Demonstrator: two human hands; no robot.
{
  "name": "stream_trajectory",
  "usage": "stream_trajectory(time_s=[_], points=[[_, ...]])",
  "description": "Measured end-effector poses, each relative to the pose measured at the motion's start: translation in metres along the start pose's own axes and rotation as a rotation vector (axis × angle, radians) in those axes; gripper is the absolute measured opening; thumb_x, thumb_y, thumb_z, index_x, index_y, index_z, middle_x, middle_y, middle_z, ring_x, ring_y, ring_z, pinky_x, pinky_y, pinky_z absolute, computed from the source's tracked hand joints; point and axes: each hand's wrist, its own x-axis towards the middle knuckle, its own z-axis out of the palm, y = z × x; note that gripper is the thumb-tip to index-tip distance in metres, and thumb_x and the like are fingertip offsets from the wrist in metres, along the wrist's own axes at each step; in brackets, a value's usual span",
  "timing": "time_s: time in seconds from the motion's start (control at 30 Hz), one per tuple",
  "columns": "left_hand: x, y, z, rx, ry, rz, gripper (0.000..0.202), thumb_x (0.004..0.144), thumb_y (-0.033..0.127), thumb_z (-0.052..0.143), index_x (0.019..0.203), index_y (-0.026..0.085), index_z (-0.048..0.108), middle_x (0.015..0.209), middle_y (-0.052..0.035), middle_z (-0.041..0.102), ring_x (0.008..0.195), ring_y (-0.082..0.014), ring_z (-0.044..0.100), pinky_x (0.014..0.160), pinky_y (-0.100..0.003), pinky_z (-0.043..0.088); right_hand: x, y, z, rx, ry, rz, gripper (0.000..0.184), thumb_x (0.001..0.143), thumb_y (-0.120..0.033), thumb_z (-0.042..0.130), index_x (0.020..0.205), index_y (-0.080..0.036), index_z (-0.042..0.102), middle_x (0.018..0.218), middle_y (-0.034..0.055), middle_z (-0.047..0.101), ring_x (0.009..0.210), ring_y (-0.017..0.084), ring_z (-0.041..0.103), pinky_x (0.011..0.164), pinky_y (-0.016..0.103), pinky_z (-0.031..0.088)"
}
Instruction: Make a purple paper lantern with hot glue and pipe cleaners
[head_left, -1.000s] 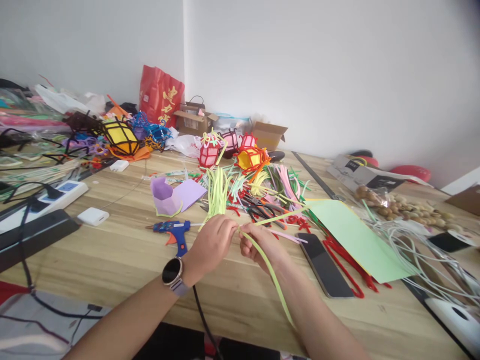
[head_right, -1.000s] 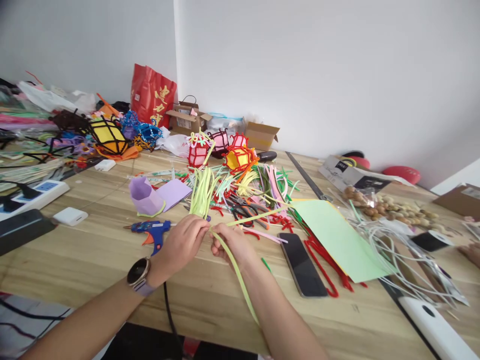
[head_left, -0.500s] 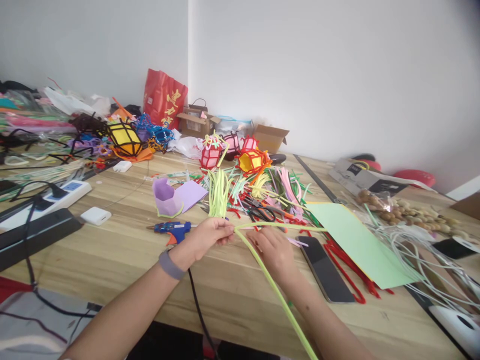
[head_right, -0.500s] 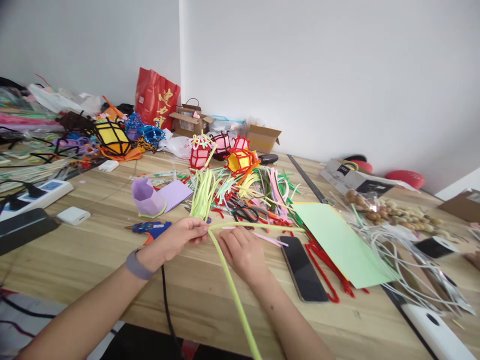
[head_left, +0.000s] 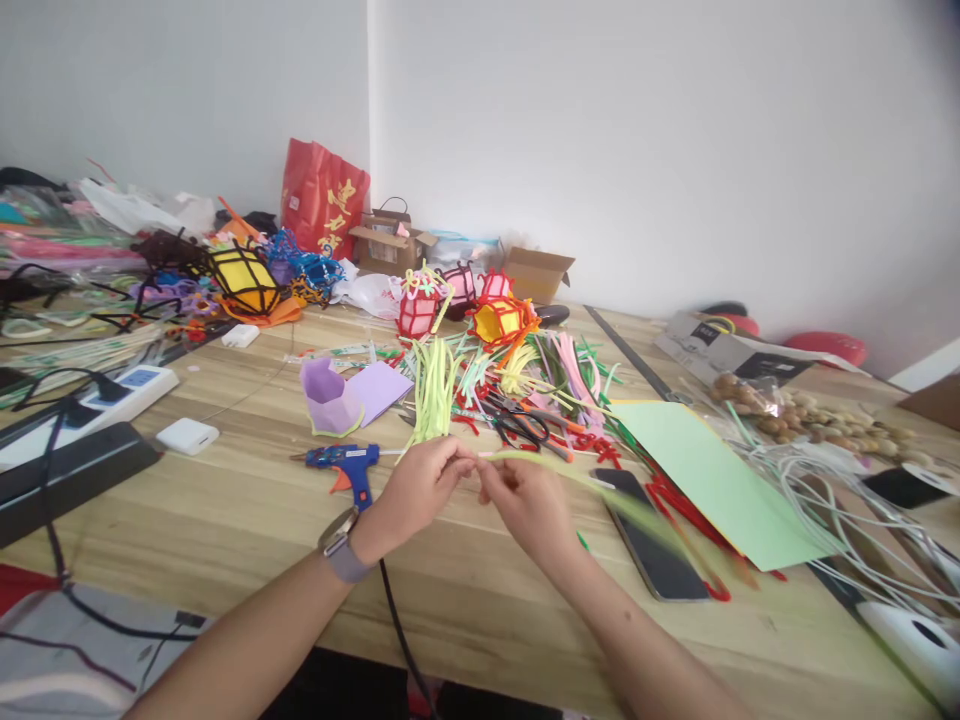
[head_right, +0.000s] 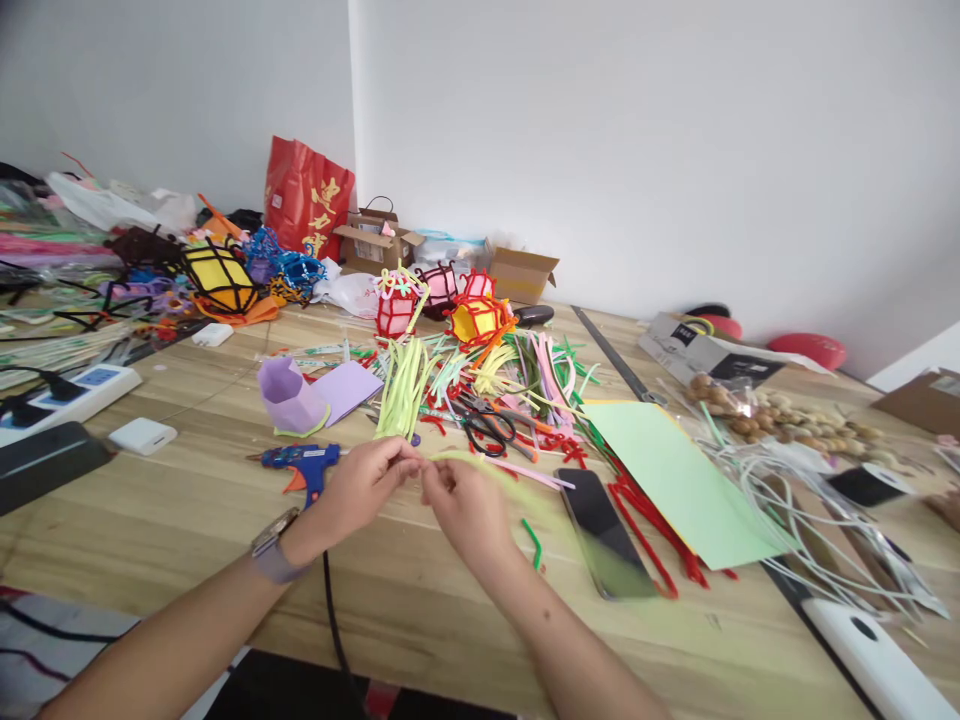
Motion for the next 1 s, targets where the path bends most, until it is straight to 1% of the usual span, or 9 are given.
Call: stream_trajectory(time_s=[0.1, 0.2, 0.37, 0.47, 0.53, 0.67, 0.8, 0.87, 1.0], points=[[-0.002, 0.002, 0.002, 0.09, 0.1, 0.09, 0.021, 0.09, 0.029, 0.044, 0.08, 0.019, 0.059, 0.081, -0.0036, 0.064, 0.079, -0.0172, 0.058, 0.073, -0.027, 0.042, 0.004, -0.008, 0.0, 0.569, -0.204, 0.352, 0.033, 0.081, -0.042, 0.055, 0.058, -0.018, 0.056, 0.049, 0.0011, 0.058, 0.046, 0.012, 0.053, 0.048, 0.023, 0.042], [0.002, 0.0, 0.0, -0.01, 0.086, -0.022, 0.017, 0.087, 0.028, 0.047, 0.08, 0.019, 0.06, 0.075, -0.0018, 0.063, 0.072, -0.016, 0.057, 0.067, -0.026, 0.042, 0.005, -0.002, 0.0, 0.647, -0.2, 0.336, 0.03, 0.081, -0.046, 0.055, 0.07, -0.018, 0.06, 0.054, 0.0014, 0.061, 0.05, 0.014, 0.057, 0.052, 0.025, 0.047], [0.01, -0.007, -0.003, -0.353, -0.067, -0.259, 0.022, 0.081, 0.035, 0.051, 0.073, 0.016, 0.057, 0.065, 0.0014, 0.057, 0.06, -0.0127, 0.051, 0.056, -0.024, 0.038, 0.003, 0.027, -0.002, -0.207, 0.344, -0.398, 0.019, 0.089, -0.032, 0.052, 0.093, -0.021, 0.067, 0.087, 0.0089, 0.07, 0.083, 0.022, 0.064, 0.077, 0.036, 0.048], [0.01, -0.008, -0.002, -0.412, -0.136, -0.287, 0.024, 0.082, 0.037, 0.051, 0.07, 0.016, 0.056, 0.062, 0.0024, 0.054, 0.058, -0.0113, 0.047, 0.056, -0.023, 0.037, 0.004, 0.034, -0.005, -0.53, 0.408, -0.736, 0.02, 0.088, -0.023, 0.057, 0.106, -0.026, 0.065, 0.103, 0.0071, 0.069, 0.103, 0.023, 0.059, 0.097, 0.043, 0.037], [0.008, -0.005, -0.001, -0.355, -0.142, -0.25, 0.024, 0.083, 0.037, 0.051, 0.073, 0.016, 0.057, 0.062, 0.0027, 0.053, 0.059, -0.0116, 0.048, 0.055, -0.023, 0.036, 0.004, 0.031, -0.005, -0.59, 0.349, -0.803, 0.016, 0.089, -0.022, 0.056, 0.103, -0.024, 0.065, 0.092, 0.0048, 0.071, 0.092, 0.02, 0.063, 0.094, 0.039, 0.038], [0.002, 0.001, 0.001, -0.066, -0.008, -0.05, 0.021, 0.089, 0.034, 0.046, 0.081, 0.018, 0.058, 0.074, -0.0011, 0.06, 0.069, -0.0149, 0.054, 0.064, -0.026, 0.041, 0.003, 0.013, -0.003, -0.397, 0.193, -0.429, 0.032, 0.092, -0.032, 0.047, 0.071, -0.019, 0.066, 0.06, 0.004, 0.064, 0.057, 0.015, 0.058, 0.059, 0.027, 0.041], [-0.003, 0.0, 0.004, 0.176, 0.149, 0.172, 0.024, 0.093, 0.028, 0.039, 0.083, 0.019, 0.058, 0.084, -0.0062, 0.063, 0.082, -0.0191, 0.056, 0.077, -0.032, 0.042, 0.008, -0.003, -0.002, 0.275, -0.166, 0.158, 0.051, 0.089, -0.048, 0.042, 0.046, -0.02, 0.05, 0.04, 0.0002, 0.05, 0.039, 0.012, 0.046, 0.045, 0.025, 0.035], [-0.002, -0.002, 0.005, 0.185, 0.145, 0.165, 0.024, 0.093, 0.027, 0.039, 0.083, 0.019, 0.059, 0.083, -0.0059, 0.063, 0.081, -0.0192, 0.057, 0.077, -0.032, 0.043, 0.011, -0.004, -0.001, 0.48, -0.235, 0.248, 0.049, 0.084, -0.053, 0.046, 0.047, -0.021, 0.05, 0.041, -0.0006, 0.051, 0.039, 0.012, 0.046, 0.046, 0.025, 0.037], [0.004, -0.003, 0.0, 0.016, -0.007, 0.018, 0.017, 0.089, 0.027, 0.047, 0.089, 0.019, 0.062, 0.084, -0.003, 0.067, 0.077, -0.0171, 0.06, 0.07, -0.027, 0.044, 0.013, 0.007, 0.004, 0.305, -0.113, 0.156, 0.049, 0.081, -0.055, 0.052, 0.048, -0.019, 0.054, 0.041, -0.0005, 0.053, 0.04, 0.01, 0.044, 0.048, 0.024, 0.035]])
